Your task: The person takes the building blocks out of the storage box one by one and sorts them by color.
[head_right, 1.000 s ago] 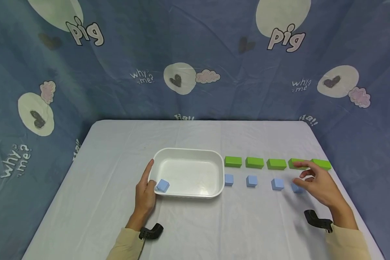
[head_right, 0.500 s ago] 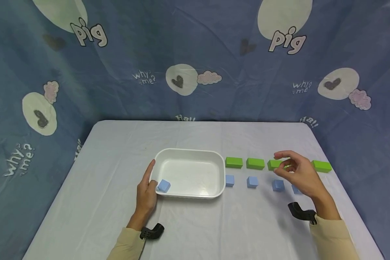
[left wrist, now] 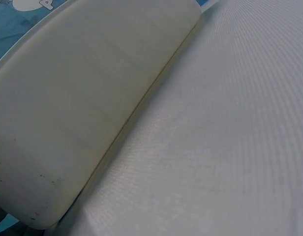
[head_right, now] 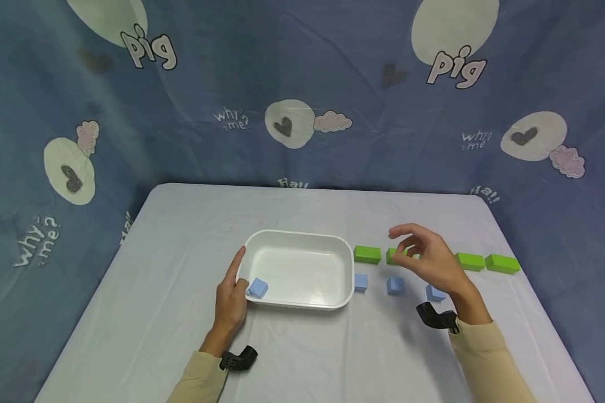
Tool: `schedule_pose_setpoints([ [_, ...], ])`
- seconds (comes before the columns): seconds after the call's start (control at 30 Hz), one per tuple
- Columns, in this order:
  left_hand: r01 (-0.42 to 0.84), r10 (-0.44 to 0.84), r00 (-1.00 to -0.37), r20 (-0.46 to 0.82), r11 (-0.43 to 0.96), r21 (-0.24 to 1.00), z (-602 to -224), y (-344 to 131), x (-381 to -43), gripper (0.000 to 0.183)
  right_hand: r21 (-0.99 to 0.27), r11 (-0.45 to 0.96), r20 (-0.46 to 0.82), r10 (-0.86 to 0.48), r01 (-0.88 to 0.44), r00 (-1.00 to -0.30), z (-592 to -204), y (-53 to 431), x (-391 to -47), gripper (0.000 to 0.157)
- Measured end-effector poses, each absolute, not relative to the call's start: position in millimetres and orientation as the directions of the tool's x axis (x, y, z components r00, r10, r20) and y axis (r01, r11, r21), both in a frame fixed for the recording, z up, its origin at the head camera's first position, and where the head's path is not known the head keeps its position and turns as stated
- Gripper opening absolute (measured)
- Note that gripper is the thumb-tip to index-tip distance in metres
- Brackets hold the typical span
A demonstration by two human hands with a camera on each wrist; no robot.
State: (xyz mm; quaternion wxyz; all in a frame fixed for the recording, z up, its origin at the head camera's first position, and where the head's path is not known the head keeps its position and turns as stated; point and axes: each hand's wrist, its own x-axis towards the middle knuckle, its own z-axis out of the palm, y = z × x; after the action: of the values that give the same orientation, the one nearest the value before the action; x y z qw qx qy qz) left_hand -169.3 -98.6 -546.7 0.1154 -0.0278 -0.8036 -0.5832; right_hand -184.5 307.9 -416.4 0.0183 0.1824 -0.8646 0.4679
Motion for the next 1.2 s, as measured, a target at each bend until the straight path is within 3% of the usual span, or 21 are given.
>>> schedule_pose_setpoints([
  [0.6, 0.205, -0.101, -0.963, 0.251, 0.333, 0.92, -548, -99, -171, 0.07, -0.872, 0.296, 0.277, -0.361, -0.391, -0.891, -413, 267, -209, 0.042],
  [1.2, 0.207, -0.091, -0.965, 0.245, 0.305, 0.93, -549, -100, -171, 0.073, -0.893, 0.202, 0.305, -0.385, -0.402, -0.871, -411, 225, -226, 0.043],
])
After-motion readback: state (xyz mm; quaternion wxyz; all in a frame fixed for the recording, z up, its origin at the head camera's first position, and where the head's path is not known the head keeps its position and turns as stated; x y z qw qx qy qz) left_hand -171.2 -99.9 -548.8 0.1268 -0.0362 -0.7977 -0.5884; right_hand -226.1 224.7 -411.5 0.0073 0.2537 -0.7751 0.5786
